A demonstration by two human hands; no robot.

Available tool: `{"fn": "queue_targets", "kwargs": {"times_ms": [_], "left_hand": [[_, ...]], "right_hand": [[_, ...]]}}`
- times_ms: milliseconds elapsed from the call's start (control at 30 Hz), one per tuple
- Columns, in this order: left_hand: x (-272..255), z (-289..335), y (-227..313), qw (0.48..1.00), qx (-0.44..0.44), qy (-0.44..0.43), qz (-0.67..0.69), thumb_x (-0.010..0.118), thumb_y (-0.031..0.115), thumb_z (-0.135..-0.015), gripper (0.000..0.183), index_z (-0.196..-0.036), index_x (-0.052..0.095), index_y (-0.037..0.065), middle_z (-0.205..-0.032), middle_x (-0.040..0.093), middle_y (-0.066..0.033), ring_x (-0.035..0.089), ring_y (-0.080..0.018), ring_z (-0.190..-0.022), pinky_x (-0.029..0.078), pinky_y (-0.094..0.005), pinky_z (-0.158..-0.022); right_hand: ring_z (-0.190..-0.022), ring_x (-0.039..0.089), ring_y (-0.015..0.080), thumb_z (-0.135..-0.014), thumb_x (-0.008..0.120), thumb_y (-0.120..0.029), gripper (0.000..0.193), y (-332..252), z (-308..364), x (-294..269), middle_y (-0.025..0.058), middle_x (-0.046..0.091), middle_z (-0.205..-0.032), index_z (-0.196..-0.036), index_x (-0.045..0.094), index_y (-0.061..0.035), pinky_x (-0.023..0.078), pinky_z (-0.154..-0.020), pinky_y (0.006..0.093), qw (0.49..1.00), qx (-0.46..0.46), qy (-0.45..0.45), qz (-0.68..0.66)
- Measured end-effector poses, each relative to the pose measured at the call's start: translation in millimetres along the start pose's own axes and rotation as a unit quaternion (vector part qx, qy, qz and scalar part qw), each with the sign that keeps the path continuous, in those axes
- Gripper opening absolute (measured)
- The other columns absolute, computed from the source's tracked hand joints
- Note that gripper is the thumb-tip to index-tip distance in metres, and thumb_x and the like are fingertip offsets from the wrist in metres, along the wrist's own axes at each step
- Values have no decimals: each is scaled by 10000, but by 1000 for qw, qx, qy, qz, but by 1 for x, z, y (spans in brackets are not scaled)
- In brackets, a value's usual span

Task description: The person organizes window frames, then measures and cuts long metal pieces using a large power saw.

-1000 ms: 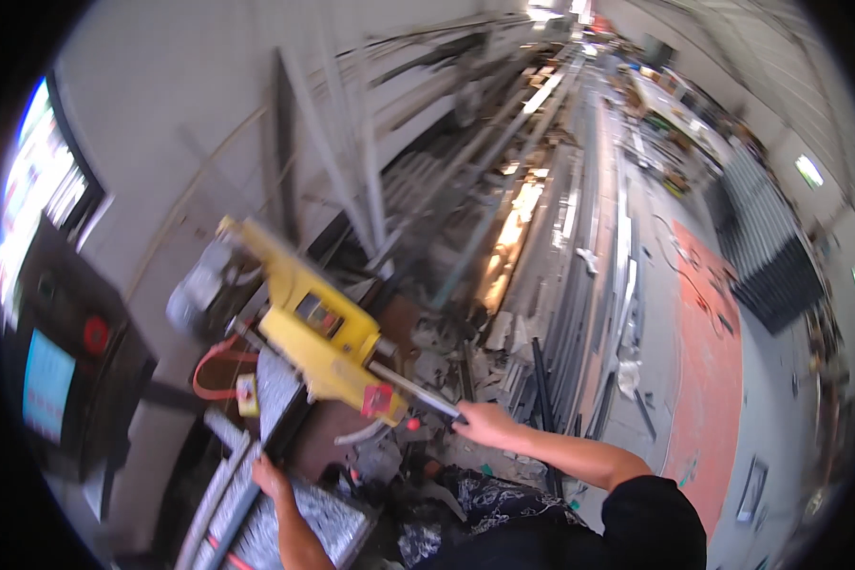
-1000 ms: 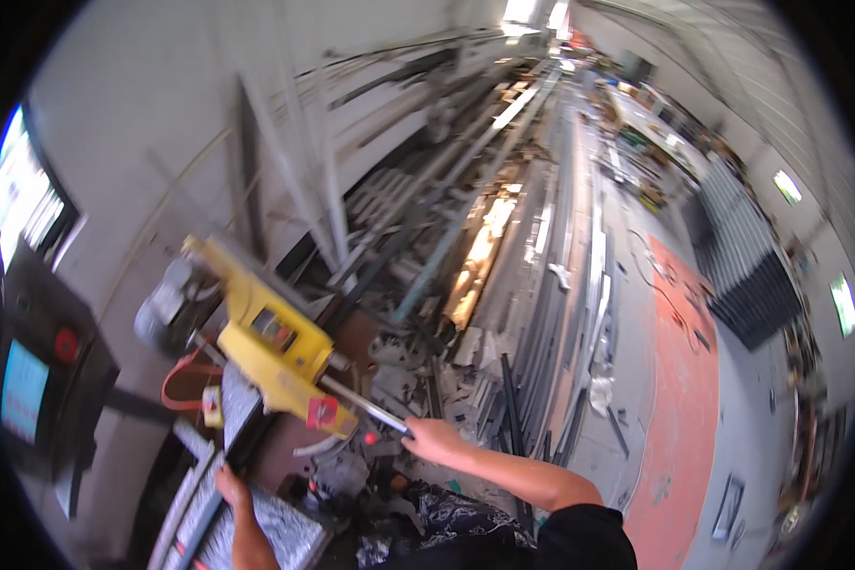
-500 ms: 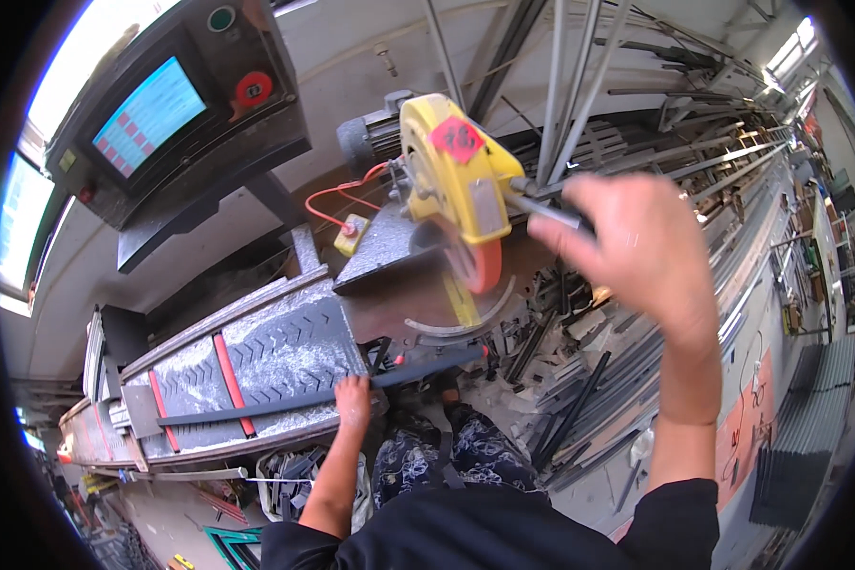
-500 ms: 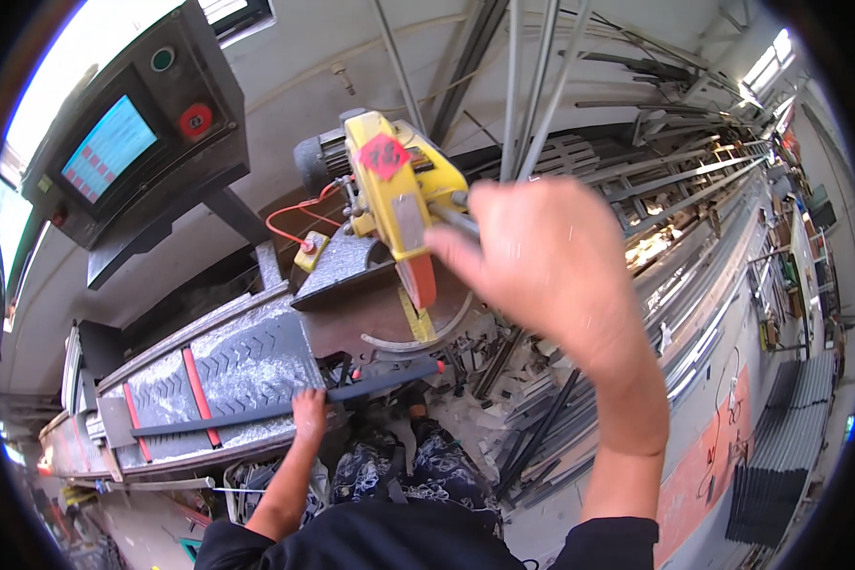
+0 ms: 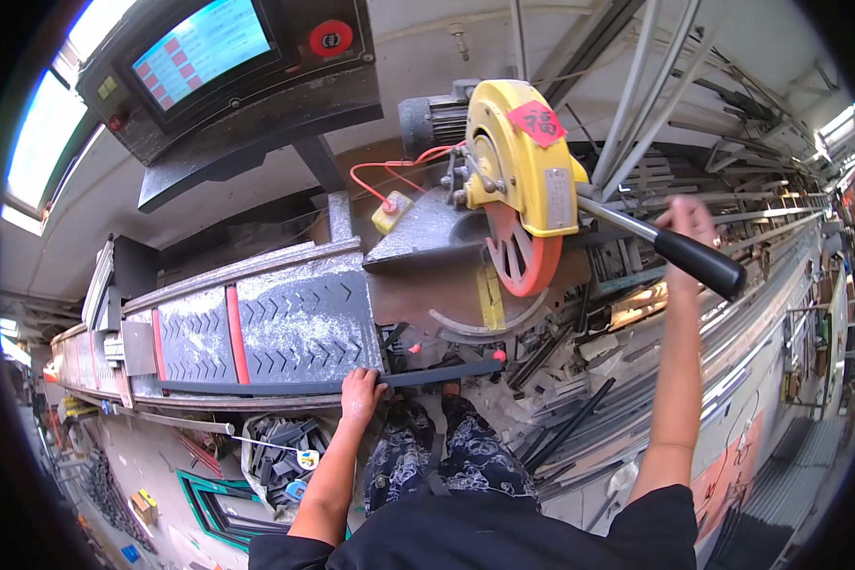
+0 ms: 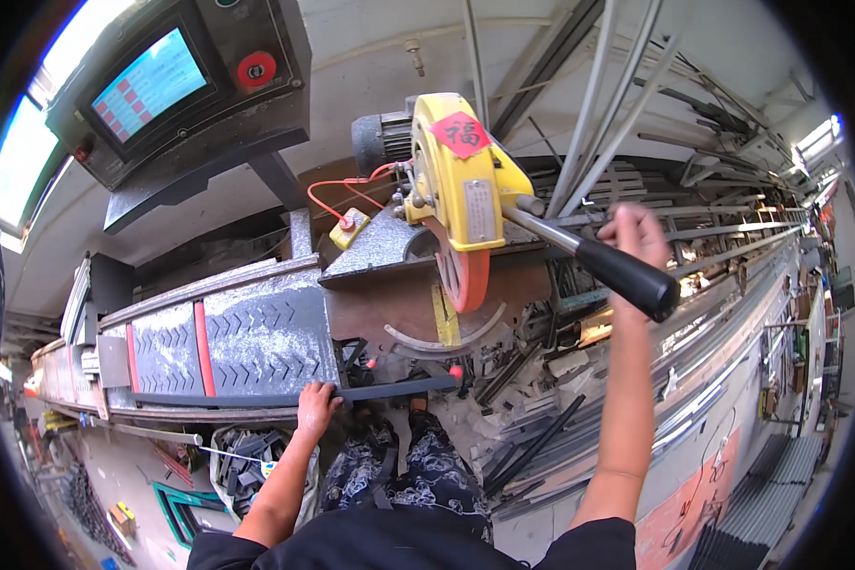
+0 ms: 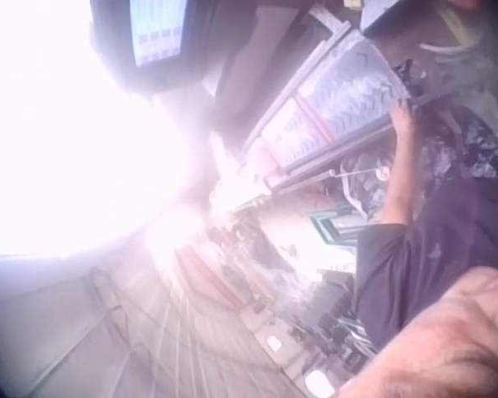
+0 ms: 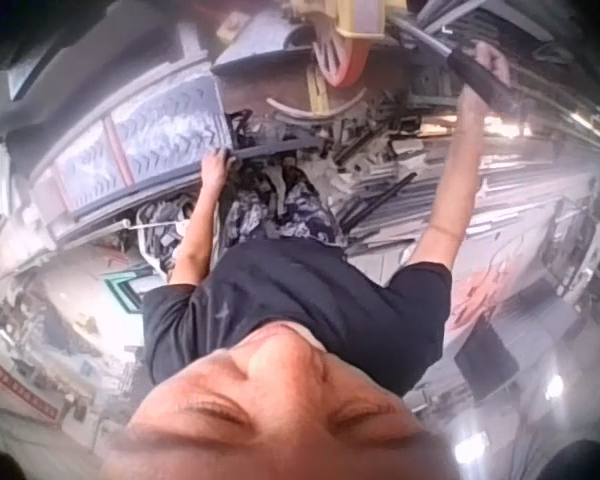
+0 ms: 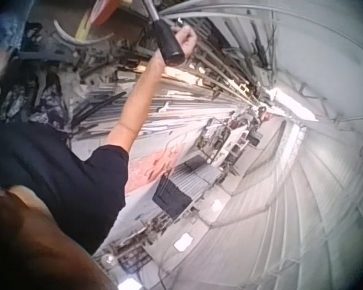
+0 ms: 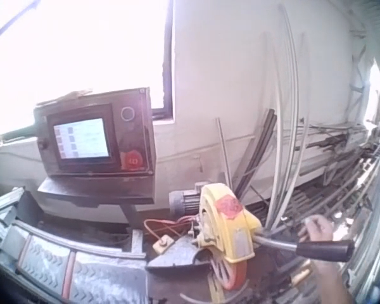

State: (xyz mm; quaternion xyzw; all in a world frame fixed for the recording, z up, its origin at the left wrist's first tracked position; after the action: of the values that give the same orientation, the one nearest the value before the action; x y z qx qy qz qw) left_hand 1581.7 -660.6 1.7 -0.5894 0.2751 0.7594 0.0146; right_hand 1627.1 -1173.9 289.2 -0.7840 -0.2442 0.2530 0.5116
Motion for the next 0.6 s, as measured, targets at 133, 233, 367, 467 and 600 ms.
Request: {"fn": "queue_targets", "kwargs": {"times_ms": [133, 233, 367, 467, 600], "left_hand": [[-6, -3, 3, 998, -50, -39, 15, 677, 252, -739, 338, -989, 592, 42, -937, 560, -135, 528, -324, -923, 431, -418, -781], [-17, -3, 17, 995, -68, 71, 9, 668, 212, -751, 360, -1043, 569, 26, -996, 558, -152, 527, -332, -959, 432, -417, -823], [-24, 7, 31, 987, -88, 134, 13, 638, 151, -781, 315, -1057, 563, 18, -1044, 554, -156, 524, -334, -994, 428, -409, -865], [-24, 15, 38, 985, -112, 123, 53, 636, 103, -776, 255, -1011, 594, 12, -1045, 560, -161, 530, -334, -1005, 440, -400, -870], [-24, 30, 32, 980, -133, 129, 73, 625, 89, -781, 225, -992, 603, 14, -1044, 563, -158, 534, -335, -998, 443, -400, -865]], "right_hand": [[-608, 585, 259, -847, 528, -163, 150, 161, 52, 28, 115, 587, -678, -910, 586, -40, 475, -585, 365, 928, -11, -132, 347], [-848, 608, 366, -820, 554, -232, 253, 224, 88, 77, 192, 629, -867, -971, 613, -39, 487, -742, 442, 873, -106, -253, 404], [-1002, 564, 355, -802, 580, -252, 283, 218, 103, 113, 202, 606, -1049, -992, 615, -45, 456, -865, 415, 806, -357, -180, 436], [-1016, 547, 368, -794, 579, -233, 281, 221, 98, 118, 207, 588, -1066, -1002, 608, -46, 444, -873, 425, 809, -333, -184, 448], [-1034, 524, 385, -783, 579, -207, 284, 226, 102, 116, 213, 564, -1089, -1017, 598, -48, 427, -884, 440, 817, -310, -187, 449]]}}
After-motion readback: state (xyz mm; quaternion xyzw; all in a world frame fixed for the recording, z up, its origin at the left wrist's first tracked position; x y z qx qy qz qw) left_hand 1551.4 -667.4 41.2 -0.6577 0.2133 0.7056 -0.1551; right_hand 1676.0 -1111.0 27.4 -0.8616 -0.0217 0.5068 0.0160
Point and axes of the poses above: each hand's wrist, its own z-axis away from the middle knuckle, its own x-axis out of the palm, y = z × x, the point moved 3 cm from there along -z, towards the middle knuckle
